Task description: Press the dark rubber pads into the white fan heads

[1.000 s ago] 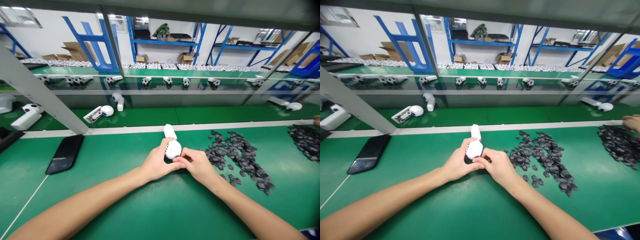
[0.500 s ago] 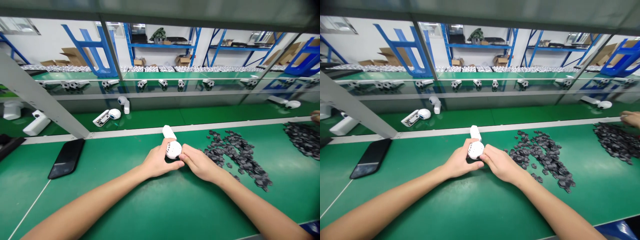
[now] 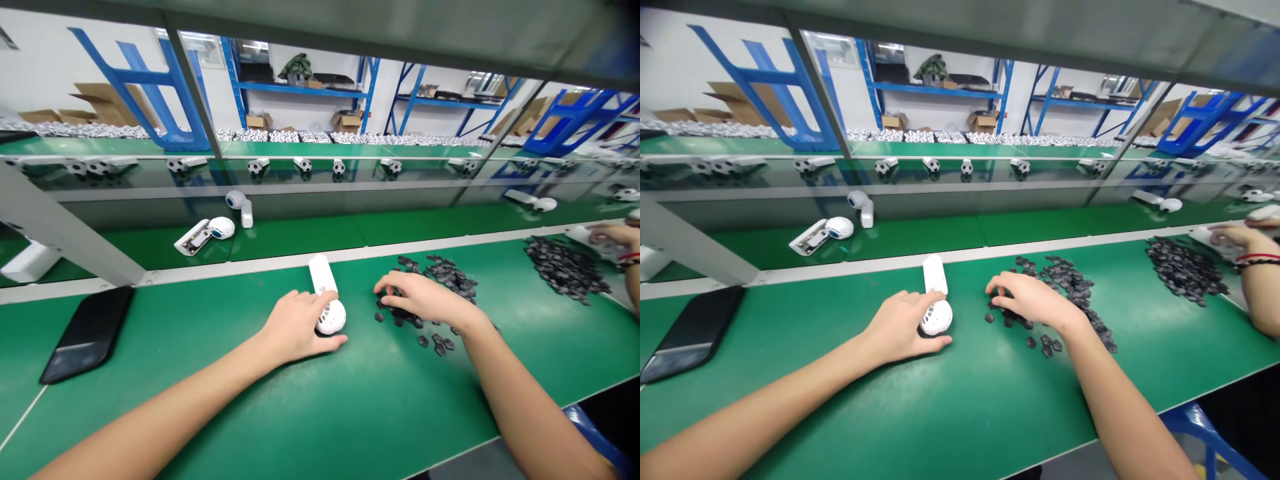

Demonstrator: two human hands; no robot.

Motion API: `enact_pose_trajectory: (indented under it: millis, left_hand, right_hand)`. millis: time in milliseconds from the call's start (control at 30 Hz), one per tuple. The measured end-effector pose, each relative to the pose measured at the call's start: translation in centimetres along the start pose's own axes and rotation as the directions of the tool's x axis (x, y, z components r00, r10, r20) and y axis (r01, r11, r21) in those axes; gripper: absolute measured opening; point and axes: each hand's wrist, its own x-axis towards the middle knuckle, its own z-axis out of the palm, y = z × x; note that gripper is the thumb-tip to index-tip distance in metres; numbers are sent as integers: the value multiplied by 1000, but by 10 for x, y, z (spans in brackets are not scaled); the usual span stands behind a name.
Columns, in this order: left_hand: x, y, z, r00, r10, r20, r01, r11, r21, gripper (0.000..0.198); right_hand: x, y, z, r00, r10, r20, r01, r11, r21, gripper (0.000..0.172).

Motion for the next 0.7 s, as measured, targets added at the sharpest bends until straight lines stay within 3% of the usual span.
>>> enact_pose_trajectory:
  millis: [200, 400, 700]
  left_hand:
    - [1, -2, -1, 999, 35, 5, -35, 998, -43, 60]
    - [-2, -10, 1, 994, -5, -108, -20, 972, -234, 60]
    - [-5, -14, 0, 982, -47, -183, -22, 934, -355, 60]
  right_hand:
    - [-2, -6, 3, 997, 79, 18, -77, 995, -70, 24]
    - [-1, -6, 8, 997, 67, 34, -63, 993, -104, 18]
    - [-1, -22, 20, 986, 36, -160, -73, 970, -230, 3]
